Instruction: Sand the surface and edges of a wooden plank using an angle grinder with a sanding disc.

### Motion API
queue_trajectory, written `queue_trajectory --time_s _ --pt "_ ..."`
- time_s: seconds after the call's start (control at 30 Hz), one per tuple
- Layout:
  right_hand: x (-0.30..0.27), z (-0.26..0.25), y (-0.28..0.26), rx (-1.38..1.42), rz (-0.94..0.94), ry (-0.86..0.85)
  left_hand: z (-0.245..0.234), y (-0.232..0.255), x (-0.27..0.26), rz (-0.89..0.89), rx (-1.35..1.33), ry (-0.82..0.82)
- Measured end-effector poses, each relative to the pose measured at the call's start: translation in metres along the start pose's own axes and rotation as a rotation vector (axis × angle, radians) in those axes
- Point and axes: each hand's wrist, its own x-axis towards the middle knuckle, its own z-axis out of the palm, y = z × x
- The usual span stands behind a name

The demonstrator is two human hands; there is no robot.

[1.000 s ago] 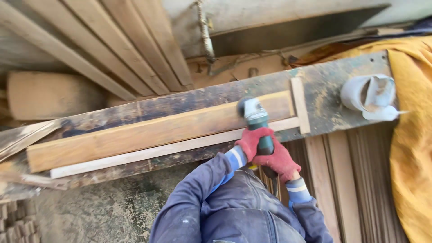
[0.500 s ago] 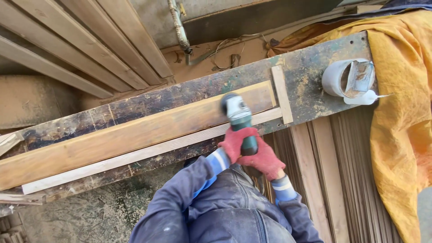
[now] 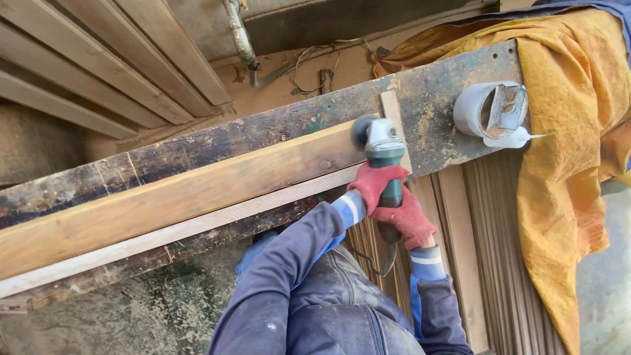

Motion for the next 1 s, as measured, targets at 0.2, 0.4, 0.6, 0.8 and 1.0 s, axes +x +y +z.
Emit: queue_trajectory --time_s 0.2,0.4,0.6,0.8,1.0 --pt "-0.008 0.02 -0.008 0.022 -0.021 -0.041 -0.023 0.007 -0.001 0.022 -0.058 -0.002" --pt "-0.023 0.026 -0.029 -0.002 0.005 -0.082 -0.027 0.011 -0.013 -0.016 0.046 0.206" --pt "0.014 0.005 -0.001 -0.016 0.006 0.035 0.005 0.005 0.014 0.051 -0.017 -0.073" --pt "-0.016 0.02 0.002 -0.021 0.01 -0.079 -0.037 0.003 -0.014 0.01 -0.027 -0.028" --pt "-0.005 0.009 0.007 0.101 0.016 0.036 -0.01 0.006 0.033 -0.109 0.157 -0.247"
